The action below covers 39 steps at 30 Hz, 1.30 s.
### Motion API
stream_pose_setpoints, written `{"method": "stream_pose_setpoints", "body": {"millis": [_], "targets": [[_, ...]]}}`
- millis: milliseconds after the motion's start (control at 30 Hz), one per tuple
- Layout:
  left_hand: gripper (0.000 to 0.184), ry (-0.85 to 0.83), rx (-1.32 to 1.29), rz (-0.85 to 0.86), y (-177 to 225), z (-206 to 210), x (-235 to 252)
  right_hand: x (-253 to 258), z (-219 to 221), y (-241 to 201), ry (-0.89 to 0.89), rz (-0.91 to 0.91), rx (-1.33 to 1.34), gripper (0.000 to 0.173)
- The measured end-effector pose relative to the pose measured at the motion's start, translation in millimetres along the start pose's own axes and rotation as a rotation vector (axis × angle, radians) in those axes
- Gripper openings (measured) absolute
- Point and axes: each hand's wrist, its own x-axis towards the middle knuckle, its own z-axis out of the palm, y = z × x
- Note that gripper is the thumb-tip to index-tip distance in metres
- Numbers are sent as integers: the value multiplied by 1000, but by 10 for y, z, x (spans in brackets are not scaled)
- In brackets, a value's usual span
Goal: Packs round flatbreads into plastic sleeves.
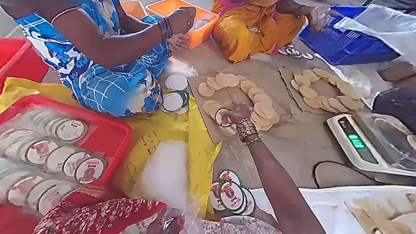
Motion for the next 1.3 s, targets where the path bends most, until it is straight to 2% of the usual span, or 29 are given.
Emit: {"method": "stream_pose_setpoints", "body": {"millis": [67, 133, 200, 267, 433, 533, 600, 667, 700, 767, 833, 900, 967, 1033, 1100, 1133, 1200, 1233, 1267, 1300], "targets": [[20, 4, 24, 8, 8, 2, -11, -292, -145, -118, -27, -40, 35, 43], [20, 3, 19, 28, 19, -5, -11, -633, -220, -115, 37, -94, 43, 33], [19, -4, -1, 42, 27, -18, -15, -1039, -271, -14, 101, -105, 74, 35], [19, -23, -27, 39, 48, -16, -24, -1442, -228, 141, 115, -35, 141, 39], [14, -62, 0, 41, 90, 23, -45, -1967, 150, 529, -120, 198, 95, 44], [11, -164, -81, 38, 18, -4, -14, -2243, 56, 517, -58, 190, 126, 38], [11, -231, -149, -37, -17, -18, -26, -2572, 19, 492, 155, 29, 191, 31], [13, -275, -216, -185, 16, -4, -108, -2924, 120, 467, 442, -282, 239, 20], [20, -307, -288, -270, 5, 0, -146, -3114, 176, 433, 529, -426, 237, 15], [37, -403, -420, -393, -62, 30, -279, -3572, 299, 380, 581, -627, 173, 10], [25, -365, -396, -498, 10, 199, -499, -4051, 395, 389, 548, -743, 126, 12], [30, -311, -283, -596, 75, 368, -706, -4428, 476, 449, 494, -769, 122, 15], [22, -304, -135, -695, 44, 443, -908, -4741, 477, 563, 340, -700, 127, 13], [19, -315, -74, -768, -96, 435, -1070, -4994, 427, 758, 201, -649, 184, 27], [19, -330, -37, -723, -223, 428, -1170, -5214, 435, 1036, 305, -573, 246, 51], [20, -326, -15, -679, -275, 428, -1196, -5324, 438, 1195, 380, -473, 290, 56], [18, -310, 27, -597, -323, 422, -1205, -5498, 444, 1585, 504, -146, 375, 46], [14, -293, 51, -545, -333, 427, -1201, -5553, 429, 1805, 495, 59, 361, 41], [11, -286, 80, -487, -328, 433, -1201, -5588, 417, 2039, 430, 254, 327, 39], [9, -285, 102, -427, -318, 440, -1202, -5607, 404, 2272, 290, 440, 314, 41]]}}
